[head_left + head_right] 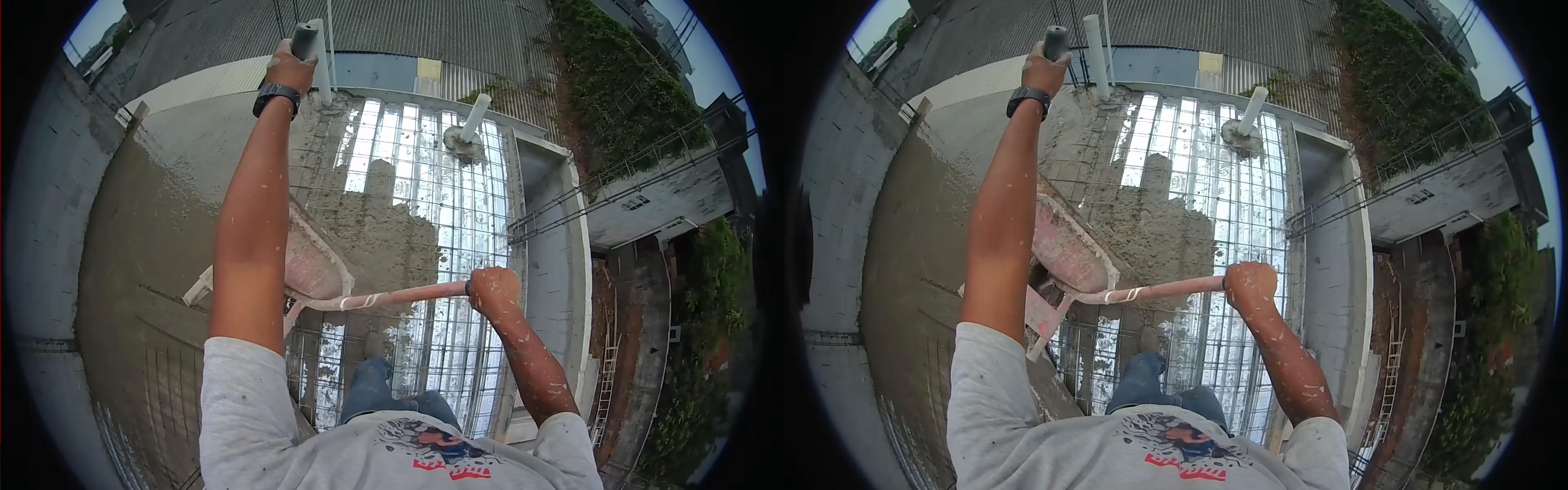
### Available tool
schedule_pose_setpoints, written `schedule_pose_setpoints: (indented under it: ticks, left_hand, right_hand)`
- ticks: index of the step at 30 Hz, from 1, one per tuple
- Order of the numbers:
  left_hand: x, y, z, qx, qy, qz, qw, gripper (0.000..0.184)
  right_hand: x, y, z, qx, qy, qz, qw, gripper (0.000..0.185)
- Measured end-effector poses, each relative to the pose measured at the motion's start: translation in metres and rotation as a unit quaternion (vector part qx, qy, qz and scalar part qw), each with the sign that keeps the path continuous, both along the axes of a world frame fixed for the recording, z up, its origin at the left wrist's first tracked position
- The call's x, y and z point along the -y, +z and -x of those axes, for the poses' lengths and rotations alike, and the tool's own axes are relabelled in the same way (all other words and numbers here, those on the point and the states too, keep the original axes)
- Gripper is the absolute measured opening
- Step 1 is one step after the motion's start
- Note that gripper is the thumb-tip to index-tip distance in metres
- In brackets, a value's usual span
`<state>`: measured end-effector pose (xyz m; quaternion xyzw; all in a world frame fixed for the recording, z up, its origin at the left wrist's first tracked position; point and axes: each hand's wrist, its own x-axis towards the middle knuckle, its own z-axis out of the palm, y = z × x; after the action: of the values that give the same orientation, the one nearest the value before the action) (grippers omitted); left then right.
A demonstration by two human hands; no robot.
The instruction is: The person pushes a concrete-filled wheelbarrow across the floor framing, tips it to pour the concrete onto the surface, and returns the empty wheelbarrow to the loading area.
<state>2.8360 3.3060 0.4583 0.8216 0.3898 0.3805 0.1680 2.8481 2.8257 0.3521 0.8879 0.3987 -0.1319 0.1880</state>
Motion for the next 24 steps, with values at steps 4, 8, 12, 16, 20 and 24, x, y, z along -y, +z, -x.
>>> schedule_pose_setpoints:
  ticks: [4,8,12,16,20,24]
  left_hand:
    - [-0.034,-0.013,-0.046,-0.012,0.056,-0.020,0.998,0.045]
    - [-0.031,-0.024,-0.073,-0.016,0.032,-0.009,0.999,0.049]
    - [0.031,-0.017,-0.093,-0.029,-0.050,0.019,0.998,0.049]
    - [0.118,-0.054,-0.153,-0.127,-0.054,-0.030,0.990,0.050]
    - [0.208,-0.050,-0.184,-0.022,-0.182,0.058,0.981,0.033]
    - [0.290,-0.101,-0.257,-0.036,-0.168,0.027,0.985,0.022]
  right_hand:
    - [-0.026,0.003,-0.039,0.008,0.055,-0.045,0.997,0.011]
    - [-0.021,0.001,-0.054,-0.018,0.052,-0.026,0.998,0.011]
    - [0.021,-0.028,-0.076,-0.015,0.008,-0.024,1.000,0.014]
    - [0.077,-0.066,-0.097,-0.013,-0.057,0.060,0.996,0.022]
    - [0.143,-0.118,-0.104,-0.039,-0.100,0.111,0.988,0.036]
    - [0.191,-0.132,-0.090,-0.103,-0.112,0.149,0.977,0.040]
